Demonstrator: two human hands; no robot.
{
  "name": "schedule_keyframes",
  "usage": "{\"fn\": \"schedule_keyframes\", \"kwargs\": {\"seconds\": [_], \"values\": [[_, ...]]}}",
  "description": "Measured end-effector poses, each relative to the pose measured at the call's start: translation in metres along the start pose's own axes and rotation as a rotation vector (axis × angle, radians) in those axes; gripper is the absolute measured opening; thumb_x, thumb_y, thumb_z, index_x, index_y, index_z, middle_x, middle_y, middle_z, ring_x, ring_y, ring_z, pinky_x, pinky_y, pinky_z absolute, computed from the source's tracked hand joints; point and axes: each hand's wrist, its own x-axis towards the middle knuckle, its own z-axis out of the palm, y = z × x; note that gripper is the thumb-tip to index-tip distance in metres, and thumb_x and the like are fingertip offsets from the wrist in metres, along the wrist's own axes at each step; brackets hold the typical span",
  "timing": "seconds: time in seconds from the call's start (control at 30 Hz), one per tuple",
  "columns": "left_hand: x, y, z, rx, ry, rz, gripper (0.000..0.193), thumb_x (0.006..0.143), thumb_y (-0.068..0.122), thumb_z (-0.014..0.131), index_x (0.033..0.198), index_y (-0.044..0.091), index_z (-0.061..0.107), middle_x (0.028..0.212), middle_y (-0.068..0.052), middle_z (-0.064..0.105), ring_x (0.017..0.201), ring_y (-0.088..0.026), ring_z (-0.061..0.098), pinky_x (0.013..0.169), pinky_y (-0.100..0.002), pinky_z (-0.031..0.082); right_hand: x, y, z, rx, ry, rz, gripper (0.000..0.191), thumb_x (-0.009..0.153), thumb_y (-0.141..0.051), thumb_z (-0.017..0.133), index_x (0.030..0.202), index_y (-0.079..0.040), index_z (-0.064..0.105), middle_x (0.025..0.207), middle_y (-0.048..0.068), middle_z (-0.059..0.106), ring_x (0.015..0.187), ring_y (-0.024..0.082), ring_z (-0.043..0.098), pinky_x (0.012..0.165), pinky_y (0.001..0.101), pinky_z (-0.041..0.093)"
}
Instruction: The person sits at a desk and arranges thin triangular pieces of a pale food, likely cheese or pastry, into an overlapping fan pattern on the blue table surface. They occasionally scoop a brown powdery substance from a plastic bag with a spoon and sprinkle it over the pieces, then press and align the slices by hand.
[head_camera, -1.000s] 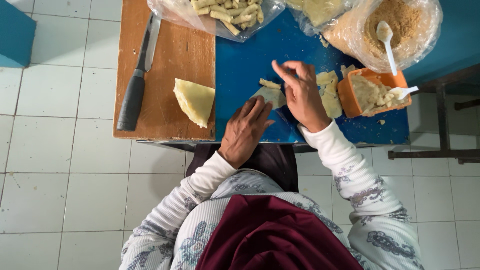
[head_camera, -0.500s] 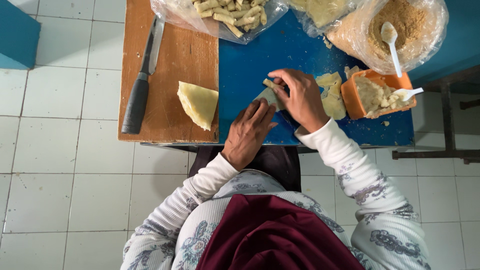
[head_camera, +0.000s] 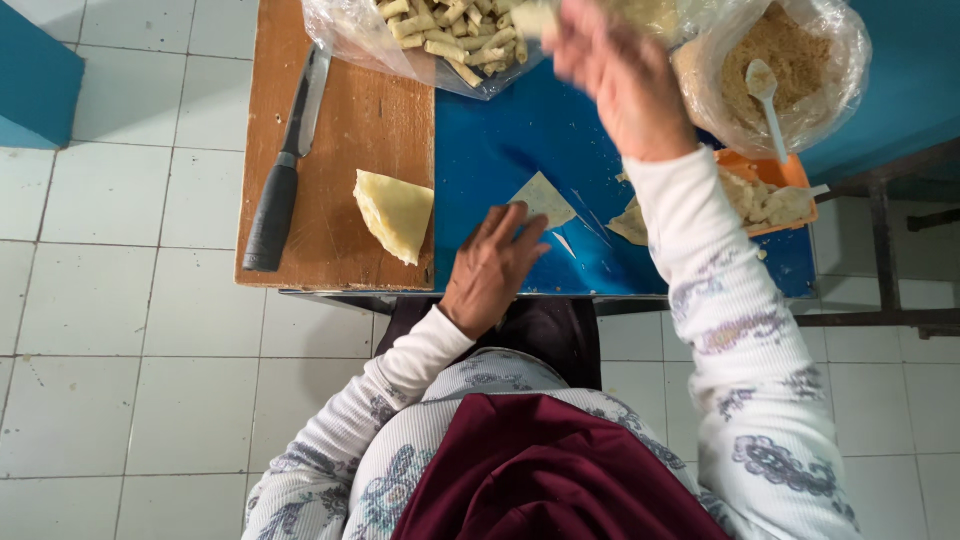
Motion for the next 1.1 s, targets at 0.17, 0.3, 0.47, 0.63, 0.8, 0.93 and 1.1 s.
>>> {"fn": "schedule_keyframes", "kwargs": {"seconds": [0.17, 0.3, 0.47, 0.63, 0.8, 0.93, 1.1], "values": [[0.013, -0.011, 0.011, 0.01, 0.104, -0.203, 0.026, 0.097, 0.012, 0.069, 0.114, -0.002, 0.055, 0.11, -0.016, 0.047, 0.098, -0.034, 0.056, 0.077, -0.043, 0.052, -0.01, -0.038, -0.007, -0.369, 0.1, -0.329, 0.028, 0.124, -0.029, 0.057, 0.116, -0.003, 0.061, 0.109, 0.005, 0.065, 0.097, 0.012, 0.06, 0.093, 0.0281, 0.051], [0.017, -0.019, 0.018, 0.229, 0.173, -0.131, 0.024, 0.089, 0.01, 0.069, 0.102, -0.002, 0.053, 0.104, -0.015, 0.046, 0.093, -0.034, 0.054, 0.072, -0.045, 0.049, -0.068, -0.077, -0.031, -0.848, 0.237, -0.417, 0.022, 0.119, -0.019, 0.056, 0.121, 0.001, 0.067, 0.119, 0.008, 0.068, 0.104, 0.017, 0.067, 0.093, 0.0337, 0.055], [0.021, -0.024, 0.023, 0.299, 0.147, -0.136, 0.018, 0.093, 0.0, 0.069, 0.101, 0.002, 0.054, 0.102, -0.013, 0.05, 0.094, -0.03, 0.054, 0.073, -0.042, 0.049, -0.143, -0.088, -0.054, -1.461, 0.523, -0.137, 0.009, 0.111, -0.007, 0.073, 0.119, -0.005, 0.069, 0.111, 0.011, 0.069, 0.09, 0.024, 0.068, 0.078, 0.0362, 0.052], [0.021, -0.022, 0.021, 0.236, 0.154, -0.143, 0.023, 0.086, 0.007, 0.068, 0.103, -0.004, 0.056, 0.1, -0.016, 0.051, 0.091, -0.033, 0.054, 0.07, -0.044, 0.05, -0.161, -0.053, -0.075, -1.565, 0.521, -0.101, 0.025, 0.099, -0.001, 0.08, 0.119, -0.003, 0.065, 0.11, 0.015, 0.066, 0.086, 0.029, 0.069, 0.077, 0.0403, 0.051], [0.021, -0.022, 0.02, 0.237, 0.137, -0.151, 0.013, 0.091, 0.002, 0.064, 0.1, -0.002, 0.055, 0.101, -0.016, 0.052, 0.092, -0.032, 0.055, 0.071, -0.043, 0.051, -0.153, -0.037, -0.099, -1.469, 0.539, -0.129, 0.02, 0.098, 0.003, 0.078, 0.116, -0.002, 0.07, 0.108, 0.012, 0.067, 0.091, 0.025, 0.071, 0.082, 0.0363, 0.055], [0.023, -0.024, 0.024, 0.261, 0.125, -0.154, 0.011, 0.092, -0.004, 0.06, 0.1, 0.0, 0.053, 0.101, -0.015, 0.053, 0.093, -0.031, 0.055, 0.072, -0.042, 0.052, -0.158, -0.045, -0.108, -1.537, 0.597, -0.147, 0.014, 0.102, 0.006, 0.075, 0.113, -0.002, 0.077, 0.107, 0.01, 0.069, 0.092, 0.02, 0.071, 0.079, 0.0314, 0.057], [0.024, -0.022, 0.024, 0.138, 0.196, -0.035, 0.011, 0.094, -0.006, 0.055, 0.103, -0.002, 0.05, 0.09, -0.018, 0.052, 0.08, -0.035, 0.054, 0.069, -0.047, 0.048, -0.166, -0.054, -0.106, -1.295, 0.568, -0.131, 0.013, 0.104, 0.008, 0.07, 0.114, 0.004, 0.077, 0.098, 0.014, 0.074, 0.083, 0.015, 0.069, 0.076, 0.0284, 0.053]]}}
